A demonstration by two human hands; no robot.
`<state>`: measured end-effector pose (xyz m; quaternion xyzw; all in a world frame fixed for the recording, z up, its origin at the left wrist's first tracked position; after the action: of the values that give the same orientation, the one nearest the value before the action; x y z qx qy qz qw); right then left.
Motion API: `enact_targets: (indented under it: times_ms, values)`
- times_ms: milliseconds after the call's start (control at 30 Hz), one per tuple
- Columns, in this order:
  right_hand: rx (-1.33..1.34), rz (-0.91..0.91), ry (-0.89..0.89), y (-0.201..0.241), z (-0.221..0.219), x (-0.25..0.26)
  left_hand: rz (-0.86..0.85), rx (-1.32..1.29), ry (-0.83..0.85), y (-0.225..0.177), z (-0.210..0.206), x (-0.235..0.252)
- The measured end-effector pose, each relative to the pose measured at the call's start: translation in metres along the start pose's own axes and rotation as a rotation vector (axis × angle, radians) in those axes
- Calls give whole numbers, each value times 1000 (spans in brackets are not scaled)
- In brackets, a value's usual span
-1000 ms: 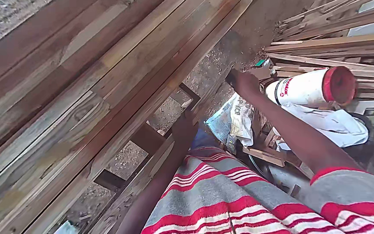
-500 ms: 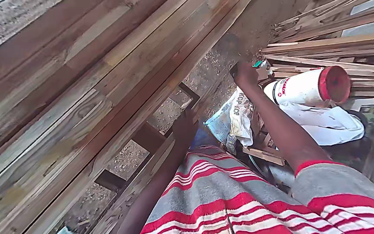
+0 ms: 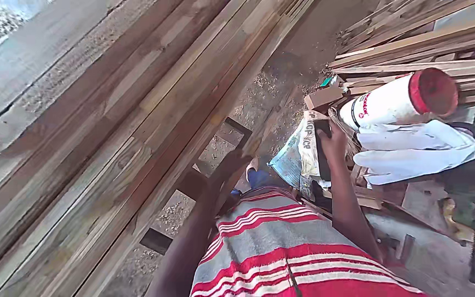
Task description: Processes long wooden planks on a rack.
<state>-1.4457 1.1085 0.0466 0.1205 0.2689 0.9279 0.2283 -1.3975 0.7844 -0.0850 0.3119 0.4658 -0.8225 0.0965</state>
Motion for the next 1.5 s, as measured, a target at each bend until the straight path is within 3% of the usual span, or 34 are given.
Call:
enact_targets:
  times_ms: [67, 200, 300, 367, 500, 567, 667, 733, 833, 933, 1067, 1133, 1233, 1367, 1433, 1500]
  values:
    - [65, -192, 2, -50, 1, -20, -1, -144, 109, 6, -6, 5]
    - [0, -335, 157, -97, -15, -60, -111, 172, -340, -32, 13, -8]
    - [73, -411, 198, -116, -36, -75, -131, 438, -454, -54, 2, -14]
    - [155, -404, 202, -112, -50, -75, -102, 440, -388, -55, 7, -9]
    - [183, -321, 274, -90, -65, -66, -46, -16, -72, -14, 6, 7]
    - [147, -248, 304, -79, -71, -55, -39, -38, -95, -11, 4, 1]
    - [106, -186, 332, -63, -73, -43, -27, 87, -216, -16, -3, -10]
    - [66, -139, 333, -55, -74, -30, -17, 303, -302, -17, -9, -9]
    - [-5, -48, 342, -34, -72, -5, 66, 590, -286, -25, -14, -11]
    - [57, 14, 311, -12, -66, 6, 117, 393, -155, -18, -10, -9]
    - [154, -1, 317, -14, -75, 3, -32, -424, 69, 11, -9, -18]
    - [159, -37, 344, -26, -87, -8, 14, -578, 119, 17, -11, -18]
    - [154, -81, 378, -47, -100, -29, 83, -333, 64, 11, -15, -7]
    - [195, -132, 399, -57, -108, -49, 3, 253, -214, -5, 3, -16]
    - [215, -161, 382, -63, -110, -50, 13, 561, -222, -18, -4, -23]
    - [214, -155, 364, -59, -113, -41, 66, 583, -192, -20, -4, -21]
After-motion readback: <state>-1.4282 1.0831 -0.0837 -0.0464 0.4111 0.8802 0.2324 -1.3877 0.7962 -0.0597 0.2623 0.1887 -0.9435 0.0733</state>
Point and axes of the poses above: each hand's wrist, its own x-axis towards the middle knuckle, its own z-axis out of the back of the hand, y = z × x, the point moved 9 cm from there along x, towards the middle knuckle, and after that the axes turned 12 degrees about -y, right-handed, at the moved point
